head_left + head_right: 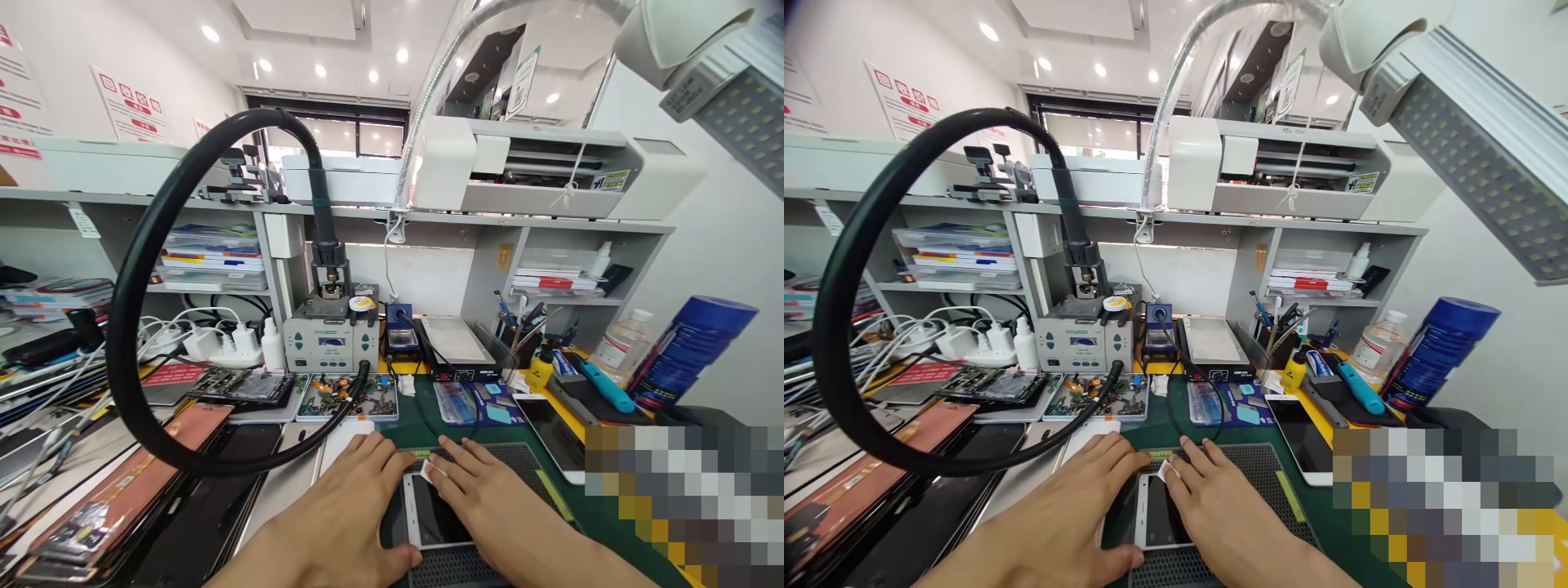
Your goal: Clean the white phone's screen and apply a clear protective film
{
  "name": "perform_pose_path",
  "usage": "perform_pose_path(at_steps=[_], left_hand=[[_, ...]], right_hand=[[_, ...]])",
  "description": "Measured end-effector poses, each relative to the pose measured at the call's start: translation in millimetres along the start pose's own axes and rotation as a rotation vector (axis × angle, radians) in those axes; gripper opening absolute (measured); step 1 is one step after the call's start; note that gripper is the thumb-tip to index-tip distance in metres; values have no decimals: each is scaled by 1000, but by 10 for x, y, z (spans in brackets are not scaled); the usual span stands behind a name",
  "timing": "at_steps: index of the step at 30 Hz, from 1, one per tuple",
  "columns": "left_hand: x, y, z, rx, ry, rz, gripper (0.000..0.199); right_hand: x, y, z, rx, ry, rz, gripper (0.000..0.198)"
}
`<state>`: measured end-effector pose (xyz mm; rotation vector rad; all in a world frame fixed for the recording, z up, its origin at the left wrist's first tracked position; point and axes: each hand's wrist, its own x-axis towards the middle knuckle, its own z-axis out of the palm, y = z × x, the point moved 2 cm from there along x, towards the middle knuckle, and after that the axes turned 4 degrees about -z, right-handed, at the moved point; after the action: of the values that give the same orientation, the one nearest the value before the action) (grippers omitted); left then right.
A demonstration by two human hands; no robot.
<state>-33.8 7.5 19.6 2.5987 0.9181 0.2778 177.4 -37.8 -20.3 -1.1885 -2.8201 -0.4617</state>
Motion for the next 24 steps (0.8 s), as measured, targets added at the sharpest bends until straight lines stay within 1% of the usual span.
perform_pose_path(at_steps=[4,9,16,20,24], left_hand=[[10,-4,1,5,4,5,71],[12,-14,22,-5,18,16,71],[4,-23,25,22,25,26,73],[6,-13,4,35,24,31,68],[5,-2,-13,58,23,38,55]], right_hand=[[127,-58,-10,22,-2,-27,49],[244,-108,-39,46,-6,-22,47],[232,-121,33,18,4,-66,48],[175,-180,25,-58,49,-96,47],[140,-265,-11,-133,118,-121,46]])
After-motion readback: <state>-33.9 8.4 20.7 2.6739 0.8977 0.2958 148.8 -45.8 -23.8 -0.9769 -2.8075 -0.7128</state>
